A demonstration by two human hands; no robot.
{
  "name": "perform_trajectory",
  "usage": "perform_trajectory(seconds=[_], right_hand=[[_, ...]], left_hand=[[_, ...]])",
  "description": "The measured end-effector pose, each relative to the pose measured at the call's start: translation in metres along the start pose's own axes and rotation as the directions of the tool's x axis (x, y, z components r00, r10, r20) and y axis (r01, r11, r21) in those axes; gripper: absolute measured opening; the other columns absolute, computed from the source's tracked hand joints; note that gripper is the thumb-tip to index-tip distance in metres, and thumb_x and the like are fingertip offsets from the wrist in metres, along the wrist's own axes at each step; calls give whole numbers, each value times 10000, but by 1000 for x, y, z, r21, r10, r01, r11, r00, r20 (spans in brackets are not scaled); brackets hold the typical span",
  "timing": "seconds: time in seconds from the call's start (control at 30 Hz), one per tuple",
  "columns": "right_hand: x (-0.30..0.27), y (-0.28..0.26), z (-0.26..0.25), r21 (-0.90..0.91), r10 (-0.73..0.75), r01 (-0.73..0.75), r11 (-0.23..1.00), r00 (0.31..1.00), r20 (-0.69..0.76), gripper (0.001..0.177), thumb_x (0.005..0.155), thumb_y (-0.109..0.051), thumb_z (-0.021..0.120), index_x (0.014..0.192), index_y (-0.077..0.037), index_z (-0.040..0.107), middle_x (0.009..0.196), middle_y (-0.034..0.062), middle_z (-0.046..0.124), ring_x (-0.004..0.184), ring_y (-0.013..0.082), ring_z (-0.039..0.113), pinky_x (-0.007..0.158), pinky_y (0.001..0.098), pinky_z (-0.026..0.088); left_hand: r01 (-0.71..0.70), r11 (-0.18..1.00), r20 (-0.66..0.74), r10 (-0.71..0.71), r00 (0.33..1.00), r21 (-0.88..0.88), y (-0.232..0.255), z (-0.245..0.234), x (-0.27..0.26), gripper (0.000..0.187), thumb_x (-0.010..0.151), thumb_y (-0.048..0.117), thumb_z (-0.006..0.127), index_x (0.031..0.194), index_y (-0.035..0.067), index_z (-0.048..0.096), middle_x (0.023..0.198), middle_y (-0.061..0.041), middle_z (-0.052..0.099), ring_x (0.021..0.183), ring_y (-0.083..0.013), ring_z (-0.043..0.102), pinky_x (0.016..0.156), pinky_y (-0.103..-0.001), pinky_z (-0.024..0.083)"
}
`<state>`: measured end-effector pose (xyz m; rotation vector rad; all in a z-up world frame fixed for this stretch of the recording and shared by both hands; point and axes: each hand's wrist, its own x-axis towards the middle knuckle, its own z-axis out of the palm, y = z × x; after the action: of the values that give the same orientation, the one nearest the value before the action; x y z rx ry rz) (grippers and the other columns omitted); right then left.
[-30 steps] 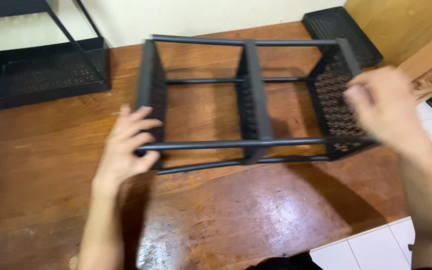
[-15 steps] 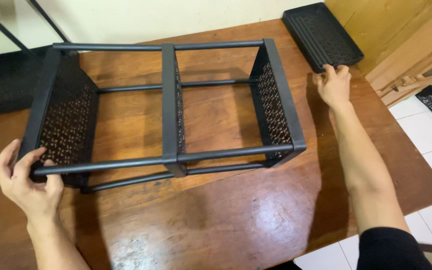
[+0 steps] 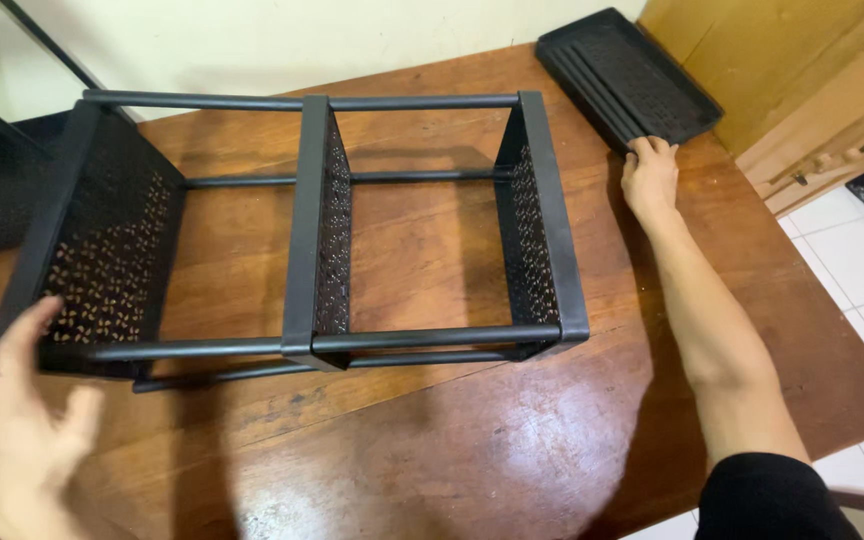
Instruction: The person assembles a black metal shelving unit by inserting rods into perforated side panels and securing them by hand. The person repeatedly adjusts and repositions the frame to align and tighten the connections.
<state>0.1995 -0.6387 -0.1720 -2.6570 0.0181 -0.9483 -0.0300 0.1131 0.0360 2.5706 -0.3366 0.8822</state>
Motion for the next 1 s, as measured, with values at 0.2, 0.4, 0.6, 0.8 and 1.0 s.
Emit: perform_trajectory(seconds=[0.2,0.4,0.6,0.8,1.0], right_hand=[[-14,6,-26,112,-221,209,971,969,108,179,978,15,585,1150,-9,630,1371,253,621,1255,497,576,1241,570,357],[2,-1,-31,3,-209,210,978,969,131,169,1013,0,577,1171,-38,625,1416,233,613,1373,481,528,1216,526,426],[21,-75,-11,-354,-379,361,863,925,19,296,897,-144,715,1193,-121,705,1300,192,610,1073,384,593,818,483,494],[23,-132,33,-95,-508,521,848,851,131,266,905,-93,653,1161,-79,723,1123,111,654,1006,324,607,864,398,564],[60,-96,55,28,-333,331,943,939,92,260,919,-52,592,1129,-37,744,1031,186,679,1008,394,654,854,457,552]], left_hand=[[-398,912,196,410,891,-99,130,58,15,586,810,478,742,1291,146,688,1451,-185,500,1363,-374,460,1118,-580,358],[-315,937,234,343,910,-149,136,60,23,276,824,242,766,1068,112,755,1339,-93,647,1287,-338,570,990,-452,507],[-284,946,211,313,926,-157,127,57,21,254,790,231,781,1016,116,777,1295,-69,674,1241,-324,598,1001,-433,519],[-280,951,216,303,928,-132,123,61,20,257,770,235,789,1012,148,786,1267,-49,687,1217,-316,610,980,-416,526],[-270,953,209,295,932,-140,121,68,21,256,750,245,791,993,164,787,1239,-33,705,1206,-312,618,960,-400,527]])
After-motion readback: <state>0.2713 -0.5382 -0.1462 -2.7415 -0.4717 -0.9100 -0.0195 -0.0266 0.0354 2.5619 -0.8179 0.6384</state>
